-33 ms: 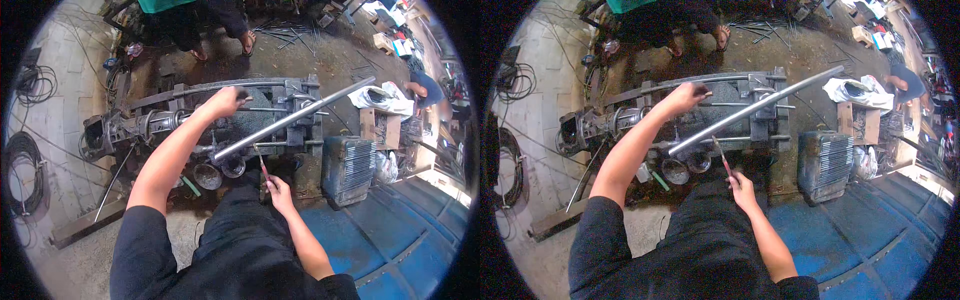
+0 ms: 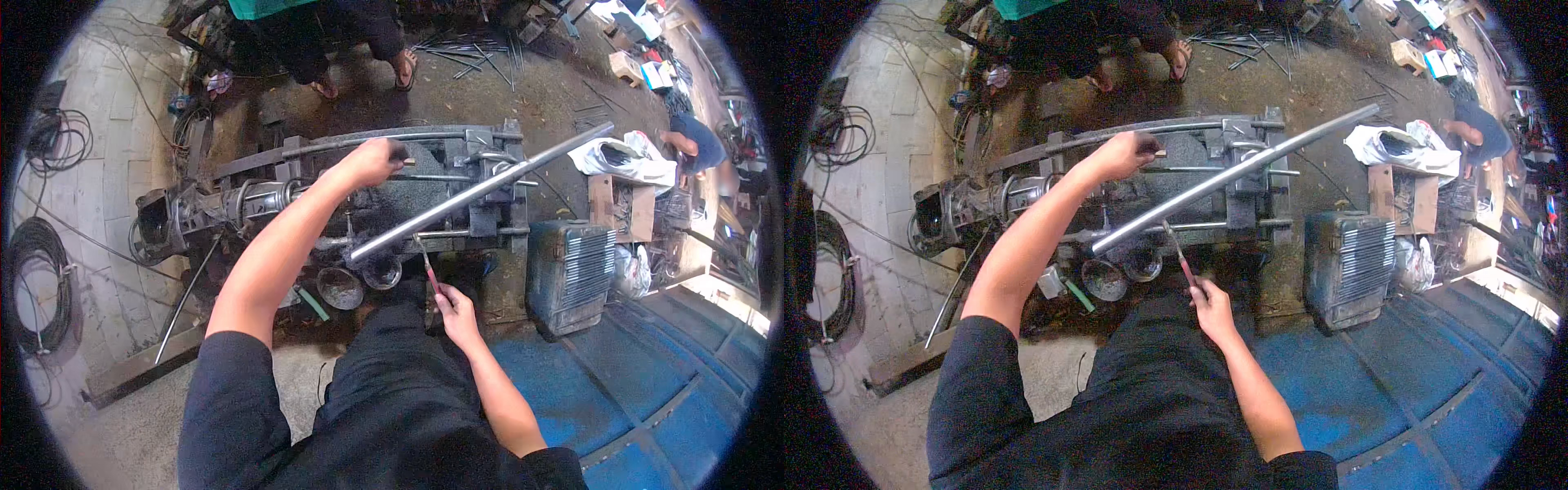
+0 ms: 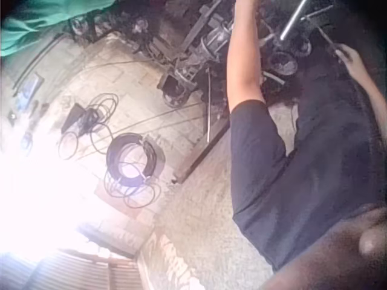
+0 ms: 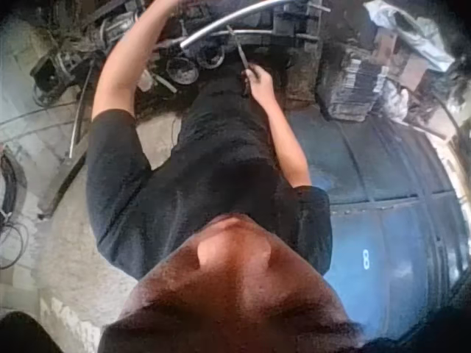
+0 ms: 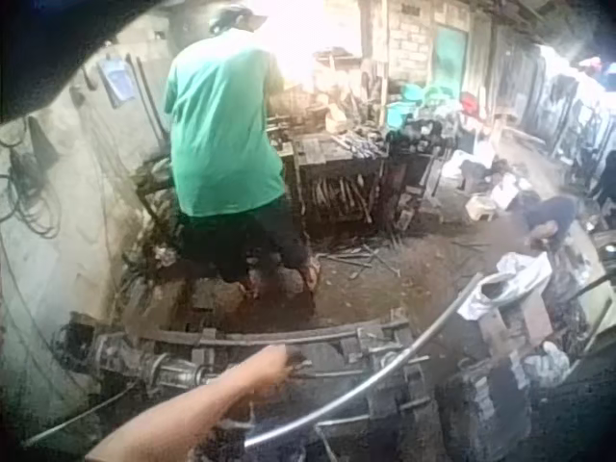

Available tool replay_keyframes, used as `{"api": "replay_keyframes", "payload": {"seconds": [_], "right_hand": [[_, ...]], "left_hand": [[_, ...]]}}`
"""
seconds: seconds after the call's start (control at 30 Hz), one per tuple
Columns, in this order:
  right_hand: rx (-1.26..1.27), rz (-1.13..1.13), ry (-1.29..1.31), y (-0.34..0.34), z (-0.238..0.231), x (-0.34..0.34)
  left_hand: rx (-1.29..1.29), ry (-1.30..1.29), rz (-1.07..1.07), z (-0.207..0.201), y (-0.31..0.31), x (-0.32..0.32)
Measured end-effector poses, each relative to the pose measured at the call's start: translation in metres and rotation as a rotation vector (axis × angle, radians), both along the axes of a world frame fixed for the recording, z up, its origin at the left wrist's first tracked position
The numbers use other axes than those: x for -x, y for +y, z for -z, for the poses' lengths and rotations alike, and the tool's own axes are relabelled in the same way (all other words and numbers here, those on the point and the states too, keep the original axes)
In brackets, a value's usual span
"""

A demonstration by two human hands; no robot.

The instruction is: The person clamps metal rods into a machine using a lever, adjusts the gearbox gears with a metal rod, operates the machine switch and handle to process the rods, and places the finished rods onto a rack.

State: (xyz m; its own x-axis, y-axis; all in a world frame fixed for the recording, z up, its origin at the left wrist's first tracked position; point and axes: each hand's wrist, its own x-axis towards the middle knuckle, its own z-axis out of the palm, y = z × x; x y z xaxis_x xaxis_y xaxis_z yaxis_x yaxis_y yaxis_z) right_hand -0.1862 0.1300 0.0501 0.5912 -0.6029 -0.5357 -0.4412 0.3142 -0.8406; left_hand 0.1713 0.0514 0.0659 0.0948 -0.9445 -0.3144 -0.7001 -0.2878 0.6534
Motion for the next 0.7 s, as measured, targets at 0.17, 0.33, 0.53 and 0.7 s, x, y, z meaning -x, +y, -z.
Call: {"api": "replay_keyframes", "payload": {"seconds": [0.17, 0.33, 0.53, 0.7], "right_hand": [[0.046, 0.015, 0.005, 0.008, 0.007, -0.002], [0.050, 0.004, 0.052, 0.015, 0.002, 0.008], [0.016, 0.041, 0.075, 0.017, 0.006, 0.016], [0.022, 0.113, 0.003, 0.009, 0.001, 0.001]], "left_hand": [[-0.357, -0.011, 0.195, 0.004, -0.045, 0.009], [-0.371, -0.006, 0.365, 0.022, -0.056, 0.003], [-0.390, 0.155, 0.341, 0.024, -0.050, -0.002], [-0.392, 0.191, 0.323, 0.034, -0.041, -0.007]]}}
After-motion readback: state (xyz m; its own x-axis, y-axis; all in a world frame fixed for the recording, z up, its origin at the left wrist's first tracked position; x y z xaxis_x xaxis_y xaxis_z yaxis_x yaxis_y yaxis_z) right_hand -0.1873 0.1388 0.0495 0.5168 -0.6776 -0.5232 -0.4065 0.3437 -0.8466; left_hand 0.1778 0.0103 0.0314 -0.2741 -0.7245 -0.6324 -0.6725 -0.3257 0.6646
